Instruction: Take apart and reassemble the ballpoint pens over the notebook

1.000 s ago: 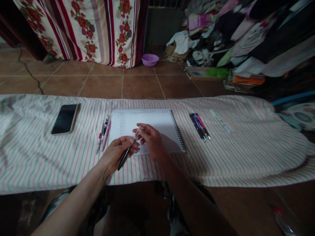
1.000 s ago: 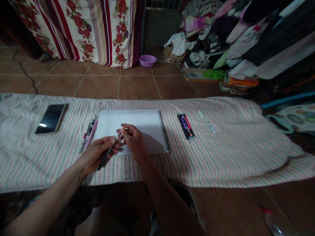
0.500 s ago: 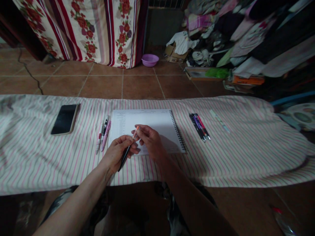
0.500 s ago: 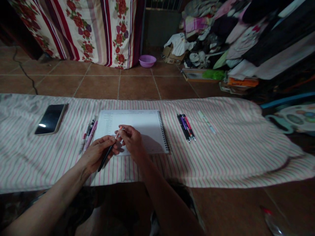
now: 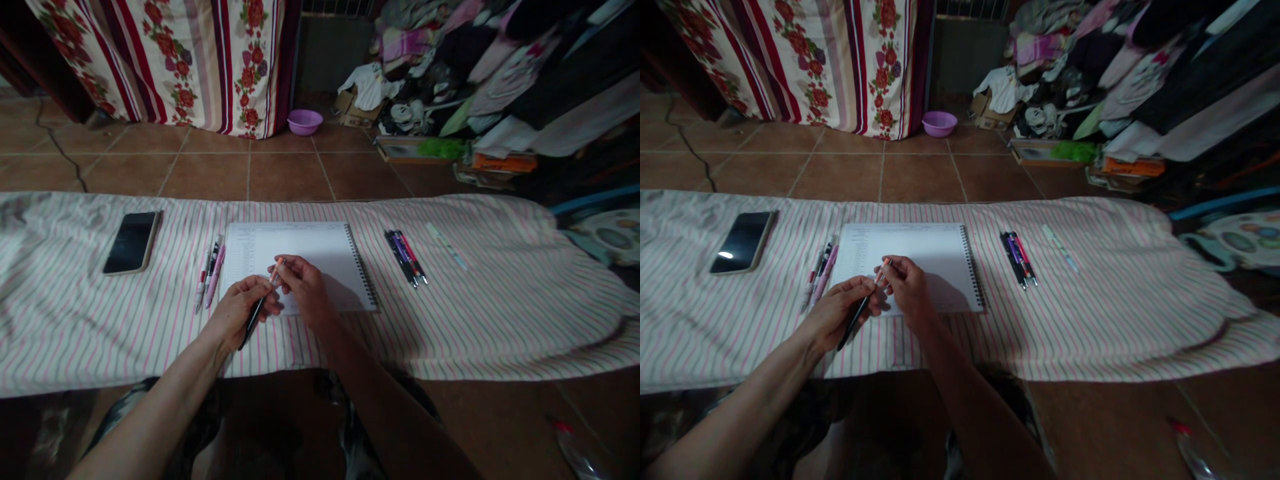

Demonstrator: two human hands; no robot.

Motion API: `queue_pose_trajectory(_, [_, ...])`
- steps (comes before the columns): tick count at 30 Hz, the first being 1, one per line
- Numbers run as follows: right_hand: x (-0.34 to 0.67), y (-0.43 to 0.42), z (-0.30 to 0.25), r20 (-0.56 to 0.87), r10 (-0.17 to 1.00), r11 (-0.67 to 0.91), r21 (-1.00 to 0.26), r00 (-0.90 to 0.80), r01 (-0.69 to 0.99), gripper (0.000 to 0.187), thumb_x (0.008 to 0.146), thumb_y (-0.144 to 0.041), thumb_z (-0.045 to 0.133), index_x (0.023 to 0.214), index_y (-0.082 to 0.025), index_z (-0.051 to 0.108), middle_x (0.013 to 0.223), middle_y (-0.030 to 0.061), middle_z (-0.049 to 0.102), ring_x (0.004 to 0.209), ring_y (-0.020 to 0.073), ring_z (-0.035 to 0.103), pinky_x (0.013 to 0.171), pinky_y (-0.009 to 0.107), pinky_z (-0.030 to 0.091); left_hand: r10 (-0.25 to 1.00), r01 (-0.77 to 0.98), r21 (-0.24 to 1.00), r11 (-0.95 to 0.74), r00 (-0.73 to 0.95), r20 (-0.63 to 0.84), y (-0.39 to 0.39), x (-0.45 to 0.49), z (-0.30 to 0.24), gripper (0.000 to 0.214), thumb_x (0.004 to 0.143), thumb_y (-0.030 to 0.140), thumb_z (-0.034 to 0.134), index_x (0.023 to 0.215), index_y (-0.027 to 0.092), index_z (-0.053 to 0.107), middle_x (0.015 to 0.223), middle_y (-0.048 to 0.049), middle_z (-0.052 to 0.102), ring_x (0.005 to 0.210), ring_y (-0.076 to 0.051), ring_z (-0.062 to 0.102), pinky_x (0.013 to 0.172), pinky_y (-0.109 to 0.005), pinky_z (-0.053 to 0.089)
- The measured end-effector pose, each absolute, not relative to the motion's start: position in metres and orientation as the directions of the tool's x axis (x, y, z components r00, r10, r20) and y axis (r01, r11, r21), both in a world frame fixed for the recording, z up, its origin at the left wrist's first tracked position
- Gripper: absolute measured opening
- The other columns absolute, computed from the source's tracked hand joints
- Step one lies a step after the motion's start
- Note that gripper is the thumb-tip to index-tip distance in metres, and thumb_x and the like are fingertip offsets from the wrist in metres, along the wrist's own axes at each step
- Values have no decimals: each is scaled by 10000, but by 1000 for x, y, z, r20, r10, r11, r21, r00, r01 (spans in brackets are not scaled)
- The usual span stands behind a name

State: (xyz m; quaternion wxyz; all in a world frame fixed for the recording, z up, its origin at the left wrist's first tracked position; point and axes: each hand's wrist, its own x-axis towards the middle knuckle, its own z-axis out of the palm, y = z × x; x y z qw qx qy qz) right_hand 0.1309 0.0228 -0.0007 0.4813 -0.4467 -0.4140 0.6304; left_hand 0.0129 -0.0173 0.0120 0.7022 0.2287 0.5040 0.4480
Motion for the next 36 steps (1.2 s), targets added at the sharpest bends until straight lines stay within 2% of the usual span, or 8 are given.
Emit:
queue_pose_trajectory(5, [134, 23, 2, -185, 965, -225, -948, -188, -224, 262, 724, -312, 597, 935, -157, 615, 813, 58, 678, 535, 71, 530, 423, 183, 363, 874, -436, 765, 474, 125, -470, -17, 11, 13, 116, 715, 211, 617, 683, 120, 553, 606, -16, 582, 472, -80, 552, 380, -154, 311])
queue_pose_trajectory(10, [139, 25, -3, -186, 947, -257, -928, -263, -270, 300, 736, -328, 590, 997, -184, 613, 923, 75, 681, 538, 71, 533, 369, 173, 292, 876, -454, 754, 475, 164, -453, -17, 10, 15, 123, 695, 208, 637, 685, 111, 561, 622, -20, 565, 465, -76, 521, 355, -159, 275])
queue_pose_trajectory(25, [135, 26, -10, -143, 959, -226, -907, -246, -355, 224, 708, -319, 635, 877, -172, 640, 830, 36, 679, 522, 51, 469, 503, 197, 405, 904, -419, 806, 419, 107, -415, -18, 13, 21, 130, 695, 215, 634, 646, 135, 545, 562, -2, 544, 468, -66, 474, 395, -164, 268])
queue_pose_trajectory(36, [133, 23, -6, -168, 948, -276, -855, -268, -439, 251, 724, -327, 621, 928, -182, 638, 875, 45, 682, 509, 45, 449, 462, 185, 391, 906, -417, 809, 414, 108, -408, -17, 12, 20, 106, 721, 208, 602, 667, 132, 552, 566, -3, 533, 478, -71, 483, 391, -158, 292])
